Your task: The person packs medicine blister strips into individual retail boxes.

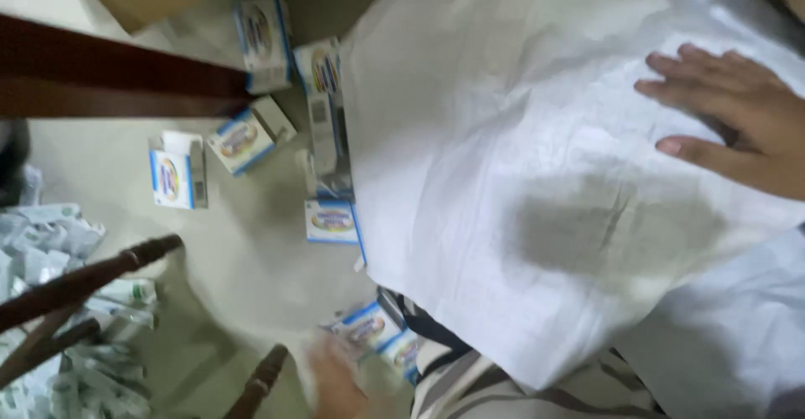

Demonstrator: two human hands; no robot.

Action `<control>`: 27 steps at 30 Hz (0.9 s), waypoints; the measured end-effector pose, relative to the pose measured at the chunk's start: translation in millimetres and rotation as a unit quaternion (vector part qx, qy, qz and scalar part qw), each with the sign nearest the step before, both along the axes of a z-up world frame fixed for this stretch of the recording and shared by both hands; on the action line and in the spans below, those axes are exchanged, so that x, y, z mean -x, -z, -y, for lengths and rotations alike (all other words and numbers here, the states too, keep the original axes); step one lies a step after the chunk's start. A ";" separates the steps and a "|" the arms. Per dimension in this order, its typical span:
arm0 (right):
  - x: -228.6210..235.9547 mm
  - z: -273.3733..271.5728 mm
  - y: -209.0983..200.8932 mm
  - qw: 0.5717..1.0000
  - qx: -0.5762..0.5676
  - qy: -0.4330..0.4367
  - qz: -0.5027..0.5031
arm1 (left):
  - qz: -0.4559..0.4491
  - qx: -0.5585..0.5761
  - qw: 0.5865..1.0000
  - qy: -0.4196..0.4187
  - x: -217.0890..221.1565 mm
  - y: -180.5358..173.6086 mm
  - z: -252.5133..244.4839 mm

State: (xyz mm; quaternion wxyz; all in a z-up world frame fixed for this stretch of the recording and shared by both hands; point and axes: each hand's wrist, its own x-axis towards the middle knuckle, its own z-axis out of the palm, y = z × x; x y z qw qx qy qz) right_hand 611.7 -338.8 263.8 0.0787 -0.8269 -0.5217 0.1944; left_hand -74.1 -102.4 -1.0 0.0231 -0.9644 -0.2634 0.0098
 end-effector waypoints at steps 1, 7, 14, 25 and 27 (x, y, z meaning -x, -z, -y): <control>-1.2 6.1 6.5 1.000 0.001 -0.003 -0.005 | -0.005 0.001 1.000 -0.003 24.2 25.1 44.0; -1.9 10.4 6.3 0.999 -0.031 -0.007 -0.005 | -0.171 -0.151 0.964 0.134 96.2 135.8 188.9; -0.9 9.6 7.6 0.996 -0.086 -0.007 -0.015 | -0.225 0.070 0.963 0.133 33.7 113.5 193.9; -0.6 13.0 7.9 0.995 -0.096 0.003 -0.038 | -0.253 0.247 0.913 0.204 -191.4 27.2 -55.7; -2.7 15.6 13.7 0.995 -0.094 -0.008 -0.015 | -0.244 0.287 0.902 0.211 -209.9 46.0 -85.3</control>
